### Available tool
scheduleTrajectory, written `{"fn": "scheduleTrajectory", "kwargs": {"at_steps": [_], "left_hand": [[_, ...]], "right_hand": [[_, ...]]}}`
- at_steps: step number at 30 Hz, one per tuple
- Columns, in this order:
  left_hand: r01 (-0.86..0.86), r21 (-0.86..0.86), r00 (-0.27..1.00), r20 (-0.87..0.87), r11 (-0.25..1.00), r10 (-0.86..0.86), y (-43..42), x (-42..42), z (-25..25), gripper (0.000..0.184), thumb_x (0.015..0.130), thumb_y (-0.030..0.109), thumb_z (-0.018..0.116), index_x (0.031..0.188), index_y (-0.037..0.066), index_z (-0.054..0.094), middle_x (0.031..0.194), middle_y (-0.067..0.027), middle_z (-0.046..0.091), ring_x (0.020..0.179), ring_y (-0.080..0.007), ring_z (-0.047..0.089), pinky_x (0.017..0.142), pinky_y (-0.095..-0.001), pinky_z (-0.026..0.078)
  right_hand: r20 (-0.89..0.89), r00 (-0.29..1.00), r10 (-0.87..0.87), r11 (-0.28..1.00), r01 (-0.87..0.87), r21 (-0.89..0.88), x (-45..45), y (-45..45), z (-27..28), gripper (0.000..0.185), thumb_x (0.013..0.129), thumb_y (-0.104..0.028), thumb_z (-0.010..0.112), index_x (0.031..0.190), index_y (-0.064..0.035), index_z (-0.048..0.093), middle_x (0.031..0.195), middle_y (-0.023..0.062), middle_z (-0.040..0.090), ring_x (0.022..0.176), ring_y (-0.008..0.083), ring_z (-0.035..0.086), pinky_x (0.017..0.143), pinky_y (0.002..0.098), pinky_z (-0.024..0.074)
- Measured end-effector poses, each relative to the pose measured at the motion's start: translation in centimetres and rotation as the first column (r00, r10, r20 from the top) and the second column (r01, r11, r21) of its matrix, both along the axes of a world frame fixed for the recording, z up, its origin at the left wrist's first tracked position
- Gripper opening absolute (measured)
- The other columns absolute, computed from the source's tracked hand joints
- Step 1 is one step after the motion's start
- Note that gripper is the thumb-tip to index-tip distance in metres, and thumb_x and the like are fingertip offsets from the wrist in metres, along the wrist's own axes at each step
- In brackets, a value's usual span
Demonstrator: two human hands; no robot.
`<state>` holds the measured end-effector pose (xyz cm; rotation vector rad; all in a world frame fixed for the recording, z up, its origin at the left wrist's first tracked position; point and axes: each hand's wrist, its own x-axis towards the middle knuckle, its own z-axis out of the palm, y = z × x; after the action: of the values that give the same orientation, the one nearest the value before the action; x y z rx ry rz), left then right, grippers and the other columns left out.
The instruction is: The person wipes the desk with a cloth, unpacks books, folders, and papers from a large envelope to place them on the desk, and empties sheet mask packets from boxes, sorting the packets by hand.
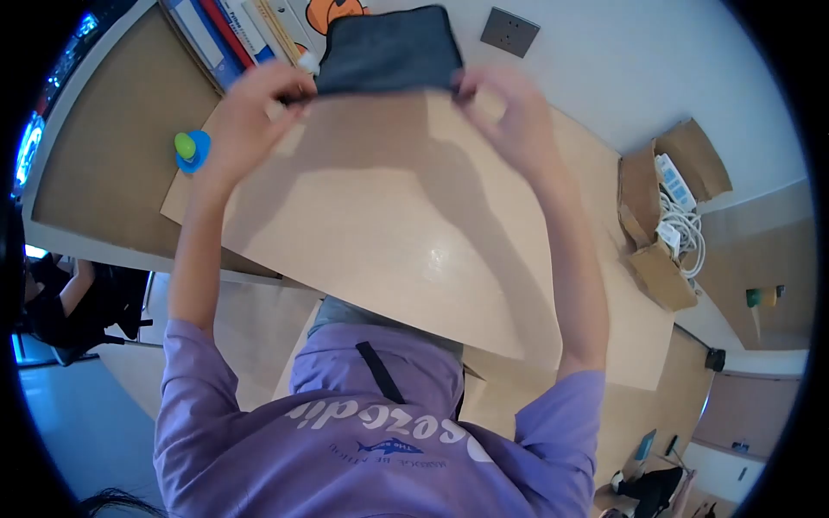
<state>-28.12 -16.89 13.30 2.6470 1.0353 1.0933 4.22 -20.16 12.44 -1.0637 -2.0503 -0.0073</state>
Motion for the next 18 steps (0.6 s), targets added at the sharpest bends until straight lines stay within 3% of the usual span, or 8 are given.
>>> {"fn": "scheduleTrajectory", "kwargs": {"at_steps": [1, 3, 5, 7, 12, 15, 17, 18], "left_hand": [[0.037, -0.069, 0.995, -0.085, 0.997, -0.043, -0.1, -0.1, -1.8, 0.014, 0.08, 0.007, 0.068, 0.093, 0.008, 0.066, 0.083, -0.0086, 0.063, 0.082, -0.0276, 0.062, 0.071, -0.0377, 0.049], [0.21, -0.185, 0.924, -0.285, 0.96, -0.257, -2.1, -0.3, -5.3, 0.011, 0.082, 0.009, 0.066, 0.092, 0.009, 0.065, 0.086, -0.0096, 0.063, 0.087, -0.0298, 0.062, 0.075, -0.0408, 0.049], [0.234, -0.41, 0.865, -0.327, 0.882, -0.381, -5.3, -0.7, -7.4, 0.01, 0.084, 0.012, 0.065, 0.093, 0.009, 0.065, 0.089, -0.0094, 0.063, 0.09, -0.0313, 0.062, 0.077, -0.0432, 0.049], [0.255, -0.505, 0.877, -0.237, 0.824, -0.417, -7.4, -1.6, -8.7, 0.014, 0.085, 0.014, 0.065, 0.098, 0.01, 0.064, 0.092, -0.009, 0.063, 0.09, -0.032, 0.062, 0.076, -0.0437, 0.049], [0.214, -0.661, 0.811, -0.29, 0.719, -0.507, -11.2, -2.9, -6.5, 0.018, 0.087, 0.013, 0.065, 0.104, 0.009, 0.062, 0.097, -0.0094, 0.062, 0.091, -0.033, 0.062, 0.077, -0.0445, 0.048], [0.2, -0.717, 0.741, -0.335, 0.668, -0.582, -12.8, -3.1, -4.9, 0.019, 0.088, 0.013, 0.065, 0.106, 0.01, 0.061, 0.096, -0.0102, 0.062, 0.092, -0.0336, 0.062, 0.077, -0.0444, 0.049], [0.163, -0.786, 0.676, -0.351, 0.596, -0.648, -13.0, -3.1, -4.3, 0.019, 0.088, 0.012, 0.064, 0.106, 0.009, 0.061, 0.095, -0.0107, 0.062, 0.091, -0.0338, 0.061, 0.077, -0.043, 0.049], [0.231, -0.808, 0.689, -0.258, 0.542, -0.677, -12.4, -3.0, -4.2, 0.017, 0.089, 0.012, 0.064, 0.105, 0.008, 0.061, 0.095, -0.0105, 0.063, 0.091, -0.0334, 0.062, 0.077, -0.0422, 0.049]], "right_hand": [[0.079, 0.996, 0.034, 0.985, -0.02, -0.173, 0.6, -1.5, -2.6, 0.017, 0.076, -0.003, 0.073, 0.09, -0.0044, 0.064, 0.098, 0.0076, 0.07, 0.097, 0.0287, 0.065, 0.089, 0.0357, 0.0494], [0.218, 0.963, 0.159, 0.962, -0.102, -0.255, 2.0, -4.3, -8.7, 0.016, 0.073, 0.001, 0.07, 0.084, -0.0045, 0.059, 0.098, 0.0087, 0.069, 0.1, 0.0305, 0.065, 0.092, 0.041, 0.0484], [0.042, 0.999, 0.03, 0.933, -0.013, -0.36, -0.1, -9.0, -9.8, 0.018, 0.071, 0.002, 0.069, 0.08, -0.0058, 0.055, 0.099, 0.0094, 0.068, 0.103, 0.0301, 0.065, 0.095, 0.0466, 0.0458], [0.093, 0.99, 0.105, 0.941, -0.069, -0.332, 0.6, -11.2, -10.1, 0.019, 0.07, 0.001, 0.069, 0.079, -0.0067, 0.054, 0.098, 0.0099, 0.068, 0.105, 0.0281, 0.065, 0.097, 0.0482, 0.0444], [0.159, 0.969, 0.189, 0.899, -0.105, -0.426, -0.2, -16.6, -8.6, 0.016, 0.075, -0.005, 0.07, 0.086, -0.01, 0.059, 0.098, 0.0053, 0.069, 0.106, 0.0219, 0.066, 0.094, 0.0408, 0.0466], [0.172, 0.957, 0.235, 0.865, -0.125, -0.486, -0.6, -18.3, -7.4, 0.016, 0.076, -0.007, 0.071, 0.088, -0.0108, 0.062, 0.097, 0.003, 0.07, 0.101, 0.0184, 0.067, 0.091, 0.037, 0.0483], [0.171, 0.959, 0.226, 0.902, -0.14, -0.408, -0.9, -18.4, -6.6, 0.015, 0.075, -0.008, 0.073, 0.088, -0.0115, 0.066, 0.089, 0.0011, 0.07, 0.086, 0.0171, 0.068, 0.082, 0.0348, 0.0512], [0.166, 0.963, 0.212, 0.916, -0.137, -0.376, -0.9, -18.2, -6.0, 0.015, 0.075, -0.009, 0.073, 0.088, -0.0116, 0.066, 0.086, 0.0012, 0.07, 0.082, 0.0173, 0.068, 0.079, 0.0345, 0.0515]]}}
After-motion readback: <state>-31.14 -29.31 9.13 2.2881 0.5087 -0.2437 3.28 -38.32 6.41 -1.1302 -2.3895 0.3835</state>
